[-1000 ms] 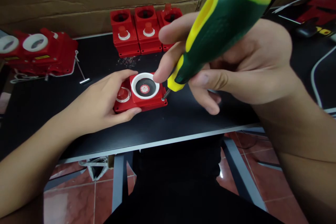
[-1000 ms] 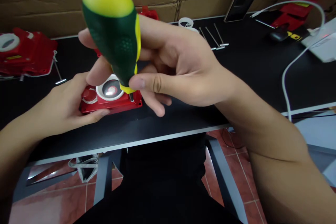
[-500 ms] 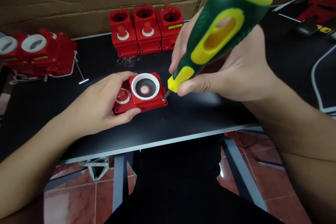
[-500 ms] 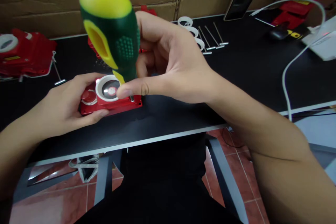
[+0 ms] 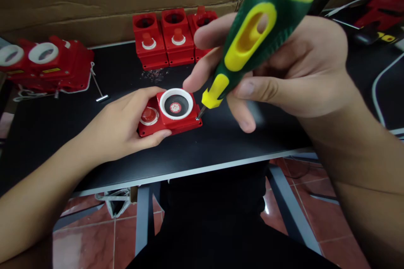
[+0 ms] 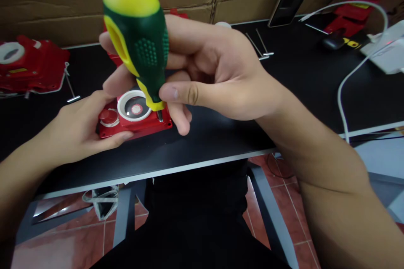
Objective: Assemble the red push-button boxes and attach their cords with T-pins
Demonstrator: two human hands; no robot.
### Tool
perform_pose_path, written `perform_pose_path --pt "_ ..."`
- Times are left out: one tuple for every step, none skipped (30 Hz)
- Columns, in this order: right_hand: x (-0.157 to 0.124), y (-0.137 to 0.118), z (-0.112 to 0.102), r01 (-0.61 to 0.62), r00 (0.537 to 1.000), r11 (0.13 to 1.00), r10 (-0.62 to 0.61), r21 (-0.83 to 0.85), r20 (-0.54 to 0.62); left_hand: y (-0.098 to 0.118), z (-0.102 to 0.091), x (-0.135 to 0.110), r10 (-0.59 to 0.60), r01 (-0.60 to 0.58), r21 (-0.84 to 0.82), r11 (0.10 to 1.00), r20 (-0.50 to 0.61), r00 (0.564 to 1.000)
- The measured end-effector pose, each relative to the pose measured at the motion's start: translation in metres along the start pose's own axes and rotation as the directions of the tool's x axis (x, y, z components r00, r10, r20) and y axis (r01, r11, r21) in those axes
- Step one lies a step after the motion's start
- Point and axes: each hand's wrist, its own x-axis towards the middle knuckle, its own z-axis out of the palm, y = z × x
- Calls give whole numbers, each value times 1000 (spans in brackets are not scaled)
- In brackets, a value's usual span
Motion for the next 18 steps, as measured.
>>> perform_pose_path --pt "1 0 0 1 1000 1000 -2 10 22 0 0 0 -9 9 -13 1000 1 1000" --pt "2 1 0 0 999 1000 -1 17 51 0 -1 1 -23 23 -24 999 10 1000" --pt "3 2 0 -1 997 1000 -1 22 82 1 -2 2 -40 40 -34 999 16 999" --pt "4 3 1 0 994 1000 -3 30 111 1 -3 3 -61 62 -43 997 30 998" --pt "5 5 1 1 992 999 -7 41 128 3 -4 4 -84 86 -49 995 51 995" --pt "6 7 3 3 991 999 -10 53 132 4 -6 6 -103 107 -53 993 70 992" --pt "8 10 4 10 992 998 -18 64 123 6 -7 7 -120 125 -53 991 98 988" --pt "9 12 5 14 994 997 -21 69 103 8 -9 8 -131 137 -49 989 115 985" --pt "10 15 6 17 996 998 -22 68 83 9 -10 9 -137 143 -44 989 127 982" --pt "11 19 7 14 998 998 -17 55 60 11 -11 9 -141 148 -41 988 131 981" --pt "12 22 7 14 999 999 -16 30 39 12 -12 10 -146 152 -40 988 124 982" --pt "13 26 7 20 1000 1000 -20 -7 18 12 -12 10 -152 158 -42 986 121 981" --pt "14 31 6 26 1000 998 -26 -54 -10 13 -11 9 -161 167 -45 985 120 980" --pt "15 35 6 41 998 994 -45 -106 -38 12 -11 9 -169 175 -46 983 118 979" --pt "16 40 5 66 995 986 -76 -152 -57 12 -10 9 -172 178 -46 983 115 978" --pt "17 43 4 91 992 978 -105 -187 -65 11 -10 9 -172 178 -45 983 115 978" --pt "17 46 2 110 990 972 -126 -206 -63 11 -9 8 -170 176 -43 983 115 979" --pt "17 48 1 112 990 972 -127 -207 -58 10 -9 8 -166 172 -41 984 116 979"
